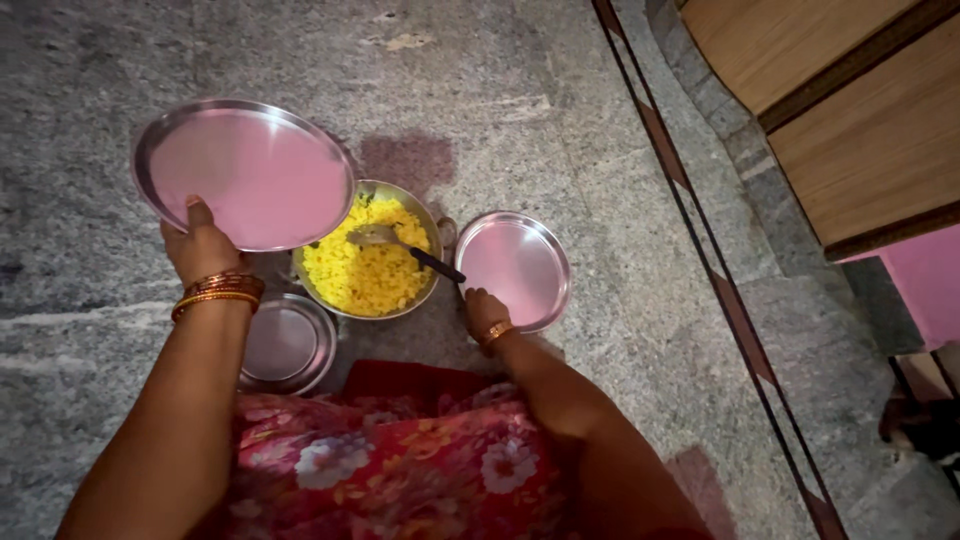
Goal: The person serves yellow rice from a large bowl onto several small plates using a spoon, and then holds one of the plates.
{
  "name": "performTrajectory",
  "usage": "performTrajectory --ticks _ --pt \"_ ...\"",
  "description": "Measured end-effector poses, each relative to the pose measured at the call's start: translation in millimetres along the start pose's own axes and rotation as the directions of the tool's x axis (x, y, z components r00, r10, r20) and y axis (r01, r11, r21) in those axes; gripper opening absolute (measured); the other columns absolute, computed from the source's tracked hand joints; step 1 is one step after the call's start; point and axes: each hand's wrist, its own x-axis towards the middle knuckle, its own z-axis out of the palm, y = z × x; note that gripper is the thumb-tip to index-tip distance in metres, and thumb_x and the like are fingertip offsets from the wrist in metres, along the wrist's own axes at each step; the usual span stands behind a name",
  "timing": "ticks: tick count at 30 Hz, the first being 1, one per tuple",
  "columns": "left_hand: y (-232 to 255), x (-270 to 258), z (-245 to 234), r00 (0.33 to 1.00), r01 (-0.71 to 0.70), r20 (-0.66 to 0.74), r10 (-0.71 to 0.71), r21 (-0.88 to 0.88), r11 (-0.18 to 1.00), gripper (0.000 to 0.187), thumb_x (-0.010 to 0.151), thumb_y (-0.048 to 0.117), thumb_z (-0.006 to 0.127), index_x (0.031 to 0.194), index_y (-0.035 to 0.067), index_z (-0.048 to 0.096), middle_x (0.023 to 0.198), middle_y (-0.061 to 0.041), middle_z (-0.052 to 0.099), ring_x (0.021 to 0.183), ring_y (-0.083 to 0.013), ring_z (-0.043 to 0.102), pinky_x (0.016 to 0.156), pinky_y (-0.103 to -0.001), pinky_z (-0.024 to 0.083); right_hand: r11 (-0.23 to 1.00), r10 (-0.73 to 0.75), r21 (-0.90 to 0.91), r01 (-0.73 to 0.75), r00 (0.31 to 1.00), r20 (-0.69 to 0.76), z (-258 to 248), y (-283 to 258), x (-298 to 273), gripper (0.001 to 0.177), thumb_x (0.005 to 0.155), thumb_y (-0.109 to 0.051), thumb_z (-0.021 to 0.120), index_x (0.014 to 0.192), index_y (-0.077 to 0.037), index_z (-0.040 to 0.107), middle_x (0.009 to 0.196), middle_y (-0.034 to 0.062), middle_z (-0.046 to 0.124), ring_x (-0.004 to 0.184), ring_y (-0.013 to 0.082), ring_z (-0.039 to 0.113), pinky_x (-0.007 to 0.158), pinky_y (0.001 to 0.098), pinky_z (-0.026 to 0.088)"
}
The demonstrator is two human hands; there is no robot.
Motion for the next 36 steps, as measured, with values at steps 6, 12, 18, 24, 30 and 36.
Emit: performTrajectory --ticks 6,12,18,24,30,36 --pt "-21.6 18.2 -0.9 0.994 -0.111 0.025 0.108 0.192 0.975 0.048 0.105 0.023 0.058 0.144 -0.003 0.049 0.137 -0.018 0.064 0.116 -0.0276 0.069 0.098 -0.039 0.056 0.998 0.000 -0.064 -0.001 1.000 -0.008 23.3 16.8 16.5 0.016 0.094 -0.013 0.055 0.104 -0.008 0.068 0.105 0.0195 0.072 0.099 0.0382 0.071 0.083 0.0486 0.058" --pt "-25.9 14.9 5.2 0.996 -0.085 -0.018 0.090 0.204 0.975 0.045 0.101 0.024 0.060 0.135 -0.004 0.056 0.126 -0.020 0.069 0.109 -0.0280 0.069 0.095 -0.040 0.055 0.995 0.034 0.093 -0.023 0.992 -0.119 0.8 5.3 8.3 0.018 0.090 -0.022 0.063 0.102 -0.009 0.066 0.097 0.0181 0.071 0.093 0.0400 0.069 0.079 0.0518 0.055" --pt "-31.9 20.5 -0.9 0.986 -0.152 -0.015 0.164 0.309 0.939 0.047 0.102 0.027 0.057 0.138 -0.004 0.056 0.126 -0.019 0.069 0.108 -0.0275 0.070 0.094 -0.039 0.056 0.997 -0.017 0.069 0.030 0.983 -0.182 -21.1 7.4 7.9 0.031 0.079 -0.020 0.067 0.109 -0.011 0.062 0.104 0.0201 0.067 0.093 0.0433 0.067 0.074 0.0564 0.052" --pt "-30.5 29.7 -7.7 0.992 -0.107 -0.052 0.117 0.160 0.981 0.050 0.105 0.031 0.056 0.141 -0.003 0.051 0.130 -0.019 0.068 0.111 -0.0292 0.071 0.093 -0.041 0.059 0.950 0.221 0.291 -0.113 0.901 -0.374 -79.8 24.6 7.6 0.012 0.099 -0.012 0.056 0.106 -0.013 0.065 0.105 0.0198 0.067 0.092 0.0438 0.066 0.079 0.0574 0.050" --pt "-2.7 17.3 -10.4 0.990 -0.086 0.104 0.095 -0.084 0.993 0.054 0.110 0.036 0.046 0.149 -0.001 0.048 0.140 -0.021 0.064 0.119 -0.0325 0.073 0.094 -0.044 0.065 0.982 0.088 0.169 0.077 0.609 -0.788 -145.4 45.0 -9.2 0.012 0.086 -0.002 0.063 0.096 -0.007 0.064 0.096 0.0208 0.064 0.093 0.0416 0.061 0.082 0.0509 0.050" --pt "20.5 10.5 -12.4 0.993 0.031 0.118 -0.027 -0.029 0.999 0.057 0.106 0.043 0.039 0.153 0.009 0.039 0.145 -0.018 0.058 0.123 -0.0333 0.070 0.091 -0.049 0.068 0.746 0.487 0.622 0.236 0.443 -0.753 -182.7 99.5 -20.5 0.023 0.084 -0.005 0.073 0.104 -0.004 0.062 0.094 0.0046 0.056 0.080 0.0176 0.054 0.073 0.0338 0.047"
